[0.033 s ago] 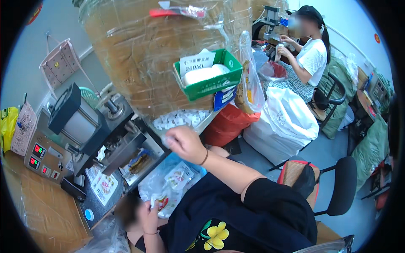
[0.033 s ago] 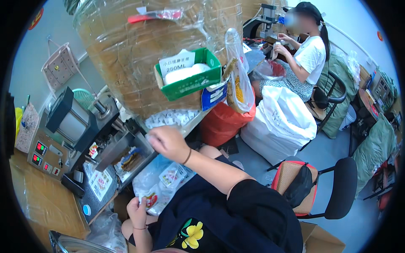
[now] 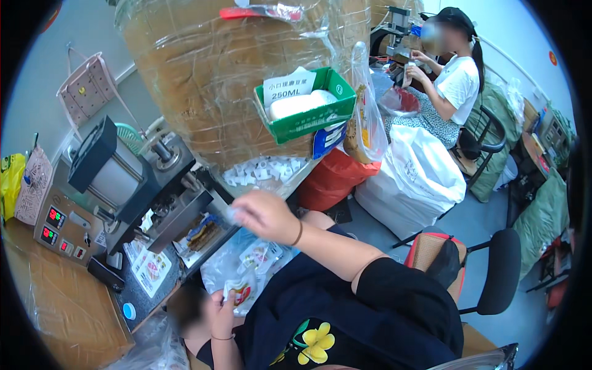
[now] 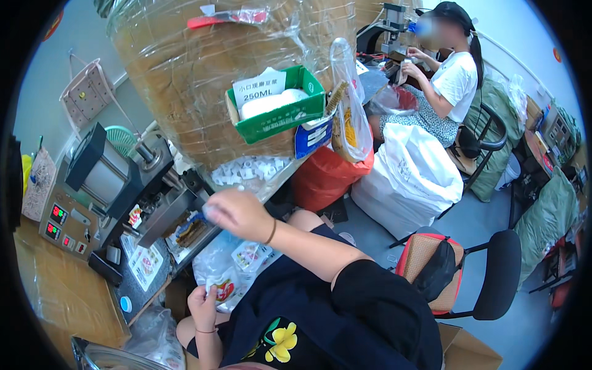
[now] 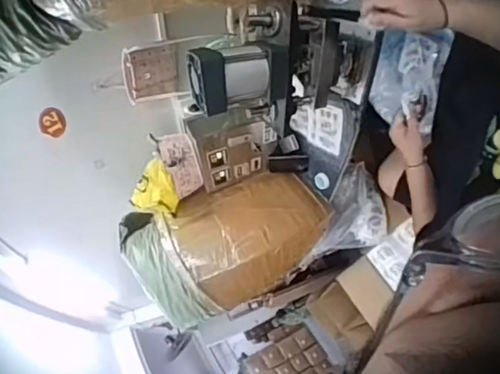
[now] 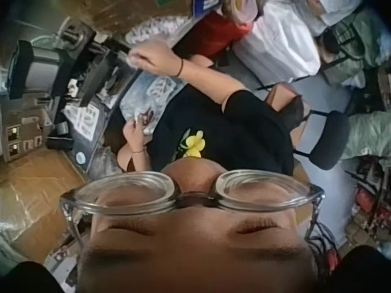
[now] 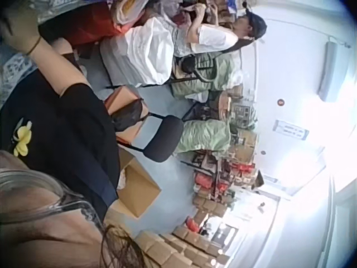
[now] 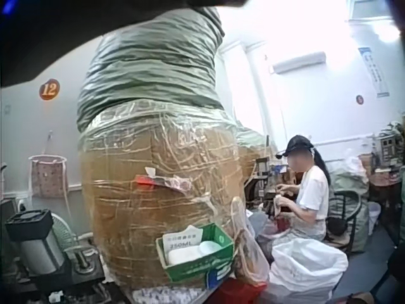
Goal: The recorder is using a vertical heat-sealing machine to seal the top edges of plastic pouches filled with liquid.
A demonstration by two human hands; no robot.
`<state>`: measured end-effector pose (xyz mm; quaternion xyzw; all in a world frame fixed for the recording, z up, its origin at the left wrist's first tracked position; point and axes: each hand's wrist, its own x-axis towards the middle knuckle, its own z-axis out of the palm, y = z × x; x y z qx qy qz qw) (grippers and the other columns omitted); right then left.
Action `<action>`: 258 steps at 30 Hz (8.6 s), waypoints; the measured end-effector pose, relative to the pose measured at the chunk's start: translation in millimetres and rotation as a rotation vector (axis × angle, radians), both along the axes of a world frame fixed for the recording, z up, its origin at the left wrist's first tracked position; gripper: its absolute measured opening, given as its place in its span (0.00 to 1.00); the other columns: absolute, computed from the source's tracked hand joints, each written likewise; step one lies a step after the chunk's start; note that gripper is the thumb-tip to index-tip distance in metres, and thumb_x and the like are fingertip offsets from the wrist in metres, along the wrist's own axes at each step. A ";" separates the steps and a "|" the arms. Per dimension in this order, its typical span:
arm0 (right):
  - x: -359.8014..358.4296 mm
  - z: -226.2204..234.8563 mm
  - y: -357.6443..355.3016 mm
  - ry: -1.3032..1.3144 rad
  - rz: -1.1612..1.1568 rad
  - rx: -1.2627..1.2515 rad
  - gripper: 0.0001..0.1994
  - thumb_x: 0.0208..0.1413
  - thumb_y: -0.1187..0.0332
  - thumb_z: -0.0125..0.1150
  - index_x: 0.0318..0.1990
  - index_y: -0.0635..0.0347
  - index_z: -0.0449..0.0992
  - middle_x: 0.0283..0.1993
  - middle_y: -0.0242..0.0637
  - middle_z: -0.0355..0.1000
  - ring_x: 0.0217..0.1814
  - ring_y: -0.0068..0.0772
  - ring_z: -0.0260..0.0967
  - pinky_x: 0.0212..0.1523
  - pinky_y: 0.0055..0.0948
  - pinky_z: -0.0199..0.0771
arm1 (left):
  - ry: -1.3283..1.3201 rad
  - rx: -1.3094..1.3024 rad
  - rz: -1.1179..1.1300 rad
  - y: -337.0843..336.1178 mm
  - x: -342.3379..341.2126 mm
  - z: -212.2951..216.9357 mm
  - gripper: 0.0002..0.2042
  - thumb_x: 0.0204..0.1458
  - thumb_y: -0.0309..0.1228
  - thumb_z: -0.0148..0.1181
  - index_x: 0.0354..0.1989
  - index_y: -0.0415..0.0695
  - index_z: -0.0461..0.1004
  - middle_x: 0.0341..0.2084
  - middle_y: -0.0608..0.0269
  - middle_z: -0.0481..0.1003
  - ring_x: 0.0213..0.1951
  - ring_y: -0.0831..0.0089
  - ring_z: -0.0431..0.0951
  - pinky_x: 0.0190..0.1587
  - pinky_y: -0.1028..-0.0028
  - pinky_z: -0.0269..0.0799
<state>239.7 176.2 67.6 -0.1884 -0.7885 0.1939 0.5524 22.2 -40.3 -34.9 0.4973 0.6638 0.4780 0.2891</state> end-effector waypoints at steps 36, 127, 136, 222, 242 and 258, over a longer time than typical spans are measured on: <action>21.3 -16.6 -42.6 -0.538 0.290 -0.107 0.09 0.61 0.61 0.57 0.41 0.54 0.76 0.40 0.37 0.77 0.44 0.46 0.75 0.41 0.43 0.74 | -0.619 -0.167 -0.285 30.2 60.6 27.5 0.13 0.62 0.30 0.60 0.50 0.33 0.76 0.44 0.58 0.80 0.45 0.74 0.78 0.51 0.71 0.73; -98.0 -223.1 -7.4 -0.946 0.437 -1.128 0.25 0.55 0.61 0.66 0.58 0.60 0.69 0.45 0.48 0.77 0.52 0.44 0.75 0.50 0.39 0.74 | -0.563 -0.211 0.064 -19.4 -98.3 -75.4 0.17 0.66 0.32 0.53 0.58 0.33 0.71 0.52 0.58 0.76 0.52 0.73 0.75 0.57 0.71 0.68; -64.2 -59.9 -38.1 -0.299 0.373 -0.452 0.10 0.61 0.64 0.60 0.44 0.60 0.77 0.41 0.43 0.75 0.44 0.46 0.74 0.44 0.36 0.74 | -0.189 -0.145 -0.044 5.6 -21.2 -26.9 0.08 0.60 0.29 0.61 0.34 0.34 0.77 0.26 0.69 0.76 0.29 0.85 0.71 0.32 0.79 0.68; -13.6 -26.3 108.4 -1.120 -0.297 -0.093 0.17 0.61 0.66 0.58 0.57 0.55 0.71 0.51 0.52 0.71 0.52 0.57 0.71 0.51 0.44 0.71 | -1.168 -0.224 -0.249 66.4 -22.6 26.6 0.16 0.57 0.22 0.59 0.54 0.34 0.73 0.47 0.55 0.79 0.46 0.72 0.81 0.52 0.69 0.77; 3.6 -59.7 81.8 -0.452 -0.384 0.013 0.12 0.66 0.68 0.54 0.51 0.65 0.75 0.47 0.48 0.75 0.48 0.45 0.73 0.52 0.35 0.71 | 1.086 -0.020 0.242 36.1 -140.5 23.0 0.22 0.59 0.39 0.56 0.60 0.45 0.71 0.61 0.44 0.68 0.62 0.47 0.68 0.64 0.51 0.62; -71.2 14.5 0.0 -0.614 0.415 -0.244 0.09 0.63 0.69 0.58 0.44 0.64 0.78 0.41 0.38 0.76 0.40 0.29 0.73 0.43 0.25 0.71 | -0.746 -0.101 -0.120 40.1 -1.1 40.8 0.16 0.64 0.38 0.59 0.46 0.34 0.79 0.36 0.64 0.81 0.37 0.82 0.78 0.43 0.77 0.75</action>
